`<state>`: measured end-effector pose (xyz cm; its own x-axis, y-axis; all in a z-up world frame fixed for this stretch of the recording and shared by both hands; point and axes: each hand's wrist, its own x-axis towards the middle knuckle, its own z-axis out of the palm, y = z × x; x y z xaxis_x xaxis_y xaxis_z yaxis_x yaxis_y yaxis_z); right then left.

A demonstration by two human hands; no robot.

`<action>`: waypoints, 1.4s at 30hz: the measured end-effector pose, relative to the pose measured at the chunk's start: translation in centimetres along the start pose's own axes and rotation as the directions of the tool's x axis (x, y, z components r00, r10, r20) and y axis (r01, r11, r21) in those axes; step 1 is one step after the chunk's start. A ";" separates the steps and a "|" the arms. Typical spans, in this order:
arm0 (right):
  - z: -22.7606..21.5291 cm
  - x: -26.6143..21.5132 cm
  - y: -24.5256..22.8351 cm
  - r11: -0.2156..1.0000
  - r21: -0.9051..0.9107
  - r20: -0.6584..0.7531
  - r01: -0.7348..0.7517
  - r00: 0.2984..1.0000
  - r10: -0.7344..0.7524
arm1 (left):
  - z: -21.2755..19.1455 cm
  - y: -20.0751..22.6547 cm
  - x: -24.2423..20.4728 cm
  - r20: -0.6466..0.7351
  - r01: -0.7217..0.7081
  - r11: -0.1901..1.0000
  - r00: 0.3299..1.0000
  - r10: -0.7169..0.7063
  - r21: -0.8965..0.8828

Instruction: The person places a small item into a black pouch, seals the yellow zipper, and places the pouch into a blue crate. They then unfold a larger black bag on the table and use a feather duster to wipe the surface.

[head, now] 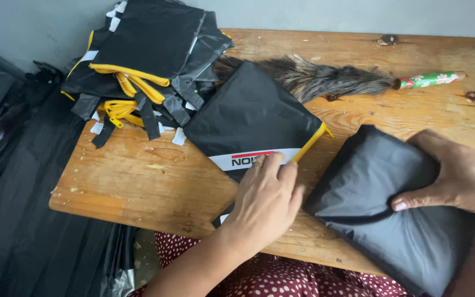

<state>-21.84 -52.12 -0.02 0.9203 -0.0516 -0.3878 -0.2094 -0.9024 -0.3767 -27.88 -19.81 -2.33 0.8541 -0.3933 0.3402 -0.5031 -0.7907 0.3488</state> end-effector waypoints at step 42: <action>3.8 -2.1 -5.4 0.914 0.237 0.158 0.330 0.915 -0.371 | -0.3 1.5 0.5 0.117 -0.222 0.975 0.968 0.221 -0.010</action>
<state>-23.87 -45.51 -0.36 0.8677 0.3553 -0.3477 0.0338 -0.7399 -0.6719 -28.23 -21.03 -1.33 0.7310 -0.6105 0.3048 -0.6811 -0.6793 0.2730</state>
